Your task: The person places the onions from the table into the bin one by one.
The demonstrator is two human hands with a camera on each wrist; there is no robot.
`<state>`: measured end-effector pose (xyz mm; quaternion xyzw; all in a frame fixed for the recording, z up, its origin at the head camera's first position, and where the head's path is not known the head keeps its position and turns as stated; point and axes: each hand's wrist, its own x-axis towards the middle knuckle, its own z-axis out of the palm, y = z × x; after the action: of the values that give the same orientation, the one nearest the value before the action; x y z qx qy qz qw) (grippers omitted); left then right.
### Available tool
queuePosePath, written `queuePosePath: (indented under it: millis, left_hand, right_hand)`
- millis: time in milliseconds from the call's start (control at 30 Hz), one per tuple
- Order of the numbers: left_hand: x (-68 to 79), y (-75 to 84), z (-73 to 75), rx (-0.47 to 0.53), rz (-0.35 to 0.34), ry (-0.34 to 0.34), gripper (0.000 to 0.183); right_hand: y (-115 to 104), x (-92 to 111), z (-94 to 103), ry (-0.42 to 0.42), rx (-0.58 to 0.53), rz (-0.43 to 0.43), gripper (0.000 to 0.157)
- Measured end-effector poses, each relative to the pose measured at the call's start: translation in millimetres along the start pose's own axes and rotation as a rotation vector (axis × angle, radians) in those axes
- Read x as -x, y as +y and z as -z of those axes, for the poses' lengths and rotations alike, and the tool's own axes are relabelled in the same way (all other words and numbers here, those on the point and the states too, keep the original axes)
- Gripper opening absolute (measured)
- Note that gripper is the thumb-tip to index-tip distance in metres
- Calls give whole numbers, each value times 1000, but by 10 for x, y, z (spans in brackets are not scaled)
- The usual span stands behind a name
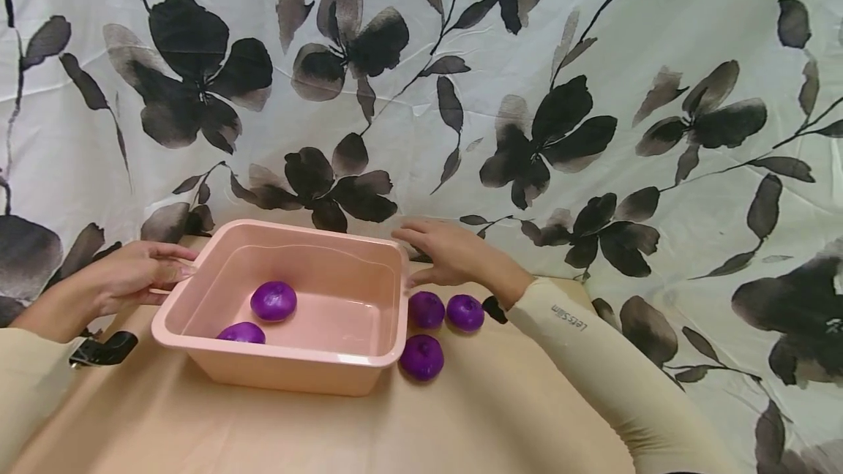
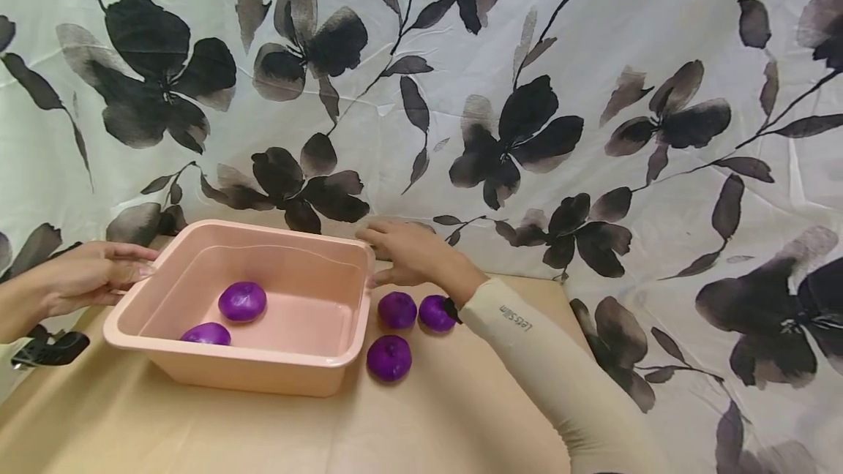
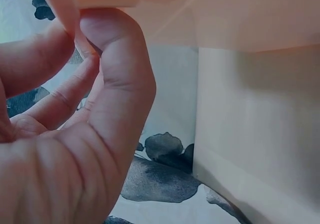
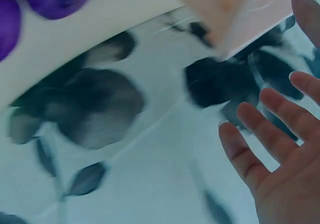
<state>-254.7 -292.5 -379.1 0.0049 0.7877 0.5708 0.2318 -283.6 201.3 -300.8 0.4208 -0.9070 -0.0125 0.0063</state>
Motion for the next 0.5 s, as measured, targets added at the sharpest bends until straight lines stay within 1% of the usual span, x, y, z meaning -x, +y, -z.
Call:
queuePosePath:
  millis: [67,200,300,400,500]
  left_hand:
    - [18,-1,19,9,0,5,28]
    - [25,11,36,23,-8,1,20]
    - [31,6,32,42,1,-9,22]
    - [36,-15,23,73,-2,-26,29]
    - [35,-30,-2,88,-8,-31,30]
  right_hand:
    - [107,137,-65,7,-21,-48,84]
    - [284,396,-210,-20,-70,-173,85]
    - [398,567,-363,-42,-113,-240,85]
    - [484,728,-538,-56,-168,-301,87]
    - [542,884,-772,-48,-239,-371,89]
